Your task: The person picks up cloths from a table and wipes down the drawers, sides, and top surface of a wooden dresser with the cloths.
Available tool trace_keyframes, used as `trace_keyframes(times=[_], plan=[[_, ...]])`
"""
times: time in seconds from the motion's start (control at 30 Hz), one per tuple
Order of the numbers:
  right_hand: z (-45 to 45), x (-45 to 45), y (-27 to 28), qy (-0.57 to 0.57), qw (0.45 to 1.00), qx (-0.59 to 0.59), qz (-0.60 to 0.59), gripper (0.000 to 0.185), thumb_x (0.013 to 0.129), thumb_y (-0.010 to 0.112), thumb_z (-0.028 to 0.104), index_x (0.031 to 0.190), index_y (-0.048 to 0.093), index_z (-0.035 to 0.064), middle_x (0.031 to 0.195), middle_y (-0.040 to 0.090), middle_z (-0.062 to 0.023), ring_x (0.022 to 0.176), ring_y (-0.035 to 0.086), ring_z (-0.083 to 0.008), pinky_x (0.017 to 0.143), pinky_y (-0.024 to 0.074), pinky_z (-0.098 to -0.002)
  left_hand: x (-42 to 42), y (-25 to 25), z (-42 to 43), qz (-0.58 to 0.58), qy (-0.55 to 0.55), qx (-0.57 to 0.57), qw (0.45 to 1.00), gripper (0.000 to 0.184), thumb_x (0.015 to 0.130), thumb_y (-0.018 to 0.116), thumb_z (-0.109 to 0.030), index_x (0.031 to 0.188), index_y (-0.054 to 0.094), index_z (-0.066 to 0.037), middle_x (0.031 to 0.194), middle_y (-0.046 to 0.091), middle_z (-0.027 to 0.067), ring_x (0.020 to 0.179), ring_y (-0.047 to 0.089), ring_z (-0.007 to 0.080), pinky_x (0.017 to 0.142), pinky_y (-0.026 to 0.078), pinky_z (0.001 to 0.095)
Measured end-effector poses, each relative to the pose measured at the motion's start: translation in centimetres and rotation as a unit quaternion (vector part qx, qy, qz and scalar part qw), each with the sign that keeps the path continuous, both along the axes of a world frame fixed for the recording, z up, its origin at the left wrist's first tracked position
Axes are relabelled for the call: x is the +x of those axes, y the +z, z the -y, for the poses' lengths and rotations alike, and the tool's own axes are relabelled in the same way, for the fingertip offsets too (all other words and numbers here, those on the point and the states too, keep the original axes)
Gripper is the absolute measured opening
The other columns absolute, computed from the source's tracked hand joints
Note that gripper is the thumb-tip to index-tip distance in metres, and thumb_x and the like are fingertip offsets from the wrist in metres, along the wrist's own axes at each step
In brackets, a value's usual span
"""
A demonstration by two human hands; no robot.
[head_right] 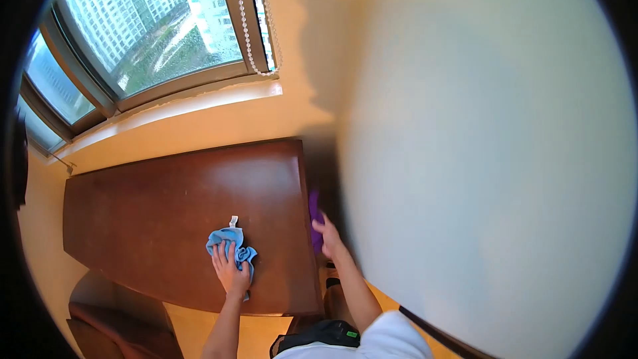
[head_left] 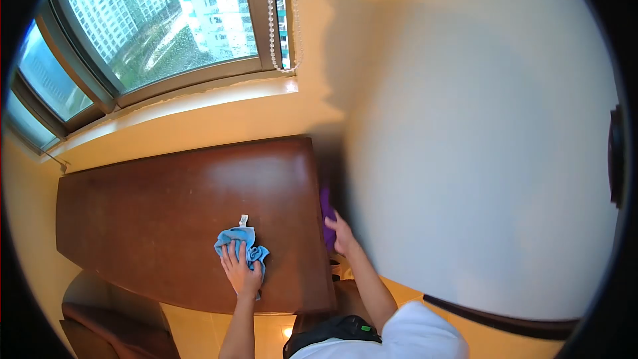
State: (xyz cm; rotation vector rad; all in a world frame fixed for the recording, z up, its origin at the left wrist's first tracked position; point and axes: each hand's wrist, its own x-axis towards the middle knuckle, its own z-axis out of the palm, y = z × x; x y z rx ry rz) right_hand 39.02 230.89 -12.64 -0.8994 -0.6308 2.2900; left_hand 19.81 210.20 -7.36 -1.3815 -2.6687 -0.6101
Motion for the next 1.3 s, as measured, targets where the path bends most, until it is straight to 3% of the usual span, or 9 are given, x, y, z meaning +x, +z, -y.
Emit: trace_keyframes(times=[0.27,0.5,0.63,0.77,0.9,1.0,1.07,1.13,1.3], plan=[[18.4,10.6,0.2,0.138,0.968,0.058,0.2,0.062,0.087,0.054,0.011,0.14,0.022,0.0059,0.127,0.044,-0.0114,0.114,0.045,-0.02,0.097,0.0364,-0.0332,0.4,-0.9,1.0,-0.015,-0.002,0.039,0.999,0.047,0.074,0.057,-0.017,0.12,0.05,-0.012,0.132,0.04,0.0103,0.129,0.028,0.0336,0.104,0.023,0.0513],[10.9,5.0,-1.5,-0.014,0.967,0.183,0.178,0.061,0.087,0.054,0.012,0.137,0.023,-0.004,0.126,0.046,-0.0112,0.11,0.046,-0.0184,0.093,0.0377,-0.0279,2.7,-4.4,1.9,-0.043,0.046,0.052,0.997,0.045,0.078,0.055,-0.018,0.122,0.048,-0.011,0.133,0.039,0.0125,0.129,0.027,0.0348,0.104,0.022,0.0502],[-1.5,-3.0,10.5,-0.251,0.737,0.539,0.321,0.058,0.089,0.05,0.013,0.137,0.021,-0.0039,0.139,0.031,-0.0207,0.126,0.034,-0.0265,0.103,0.0279,-0.0333,3.2,-3.5,2.3,-0.016,0.065,0.035,0.997,0.048,0.075,0.056,-0.019,0.122,0.047,-0.01,0.133,0.039,0.0125,0.13,0.026,0.0353,0.105,0.021,0.0502],[-17.5,-11.2,23.7,-0.403,0.55,0.673,0.286,0.054,0.086,0.05,0.006,0.133,0.027,-0.0047,0.137,0.03,-0.0241,0.125,0.032,-0.0376,0.105,0.0264,-0.0395,2.2,-3.6,0.3,-0.002,0.085,0.031,0.996,0.05,0.072,0.056,-0.019,0.12,0.048,-0.01,0.134,0.038,0.0119,0.13,0.024,0.0352,0.106,0.019,0.0499],[-24.6,-15.3,21.2,-0.327,0.438,0.7,0.46,0.047,0.081,0.055,0.005,0.123,0.036,-0.0056,0.128,0.036,-0.0268,0.12,0.034,-0.0449,0.103,0.0281,-0.0453,2.0,-3.8,0.0,0.0,0.09,0.021,0.996,0.051,0.071,0.056,-0.018,0.12,0.048,-0.011,0.134,0.037,0.0124,0.131,0.023,0.0355,0.106,0.02,0.05],[-21.4,-14.9,9.6,-0.196,0.592,0.633,0.459,0.043,0.078,0.056,0.009,0.116,0.041,-0.0043,0.12,0.042,-0.0277,0.115,0.039,-0.0437,0.099,0.0326,-0.0452,2.4,-3.8,0.8,0.003,0.089,0.017,0.996,0.052,0.07,0.056,-0.016,0.121,0.047,-0.011,0.134,0.037,0.0131,0.131,0.023,0.0365,0.105,0.02,0.0512],[-20.2,-13.3,-2.4,0.056,0.935,0.218,0.274,0.031,0.086,0.044,0.013,0.114,0.052,0.0018,0.098,0.059,-0.0113,0.088,0.056,-0.0233,0.078,0.0448,-0.0372,2.0,-4.1,0.7,-0.001,0.088,0.027,0.996,0.05,0.071,0.056,-0.02,0.119,0.048,-0.011,0.132,0.039,0.013,0.13,0.025,0.0375,0.104,0.022,0.0535],[-12.1,-9.8,-2.0,-0.093,0.99,0.107,0.014,0.031,0.09,0.04,0.008,0.119,0.051,0.0045,0.099,0.059,-0.0059,0.085,0.056,-0.0172,0.076,0.0474,-0.0316,1.6,-3.7,0.2,-0.015,0.088,0.037,0.995,0.049,0.071,0.057,-0.02,0.119,0.049,-0.011,0.131,0.04,0.0131,0.129,0.026,0.0371,0.104,0.022,0.0531],[2.5,1.7,-3.4,0.03,0.995,0.098,0.004,0.052,0.083,0.045,-0.004,0.133,0.037,0.0043,0.116,0.054,-0.01,0.1,0.056,-0.0196,0.085,0.0482,-0.0313,2.2,-3.7,1.1,-0.019,0.079,0.055,0.995,0.048,0.072,0.058,-0.021,0.119,0.049,-0.011,0.132,0.04,0.0113,0.129,0.026,0.0348,0.104,0.022,0.0515]])
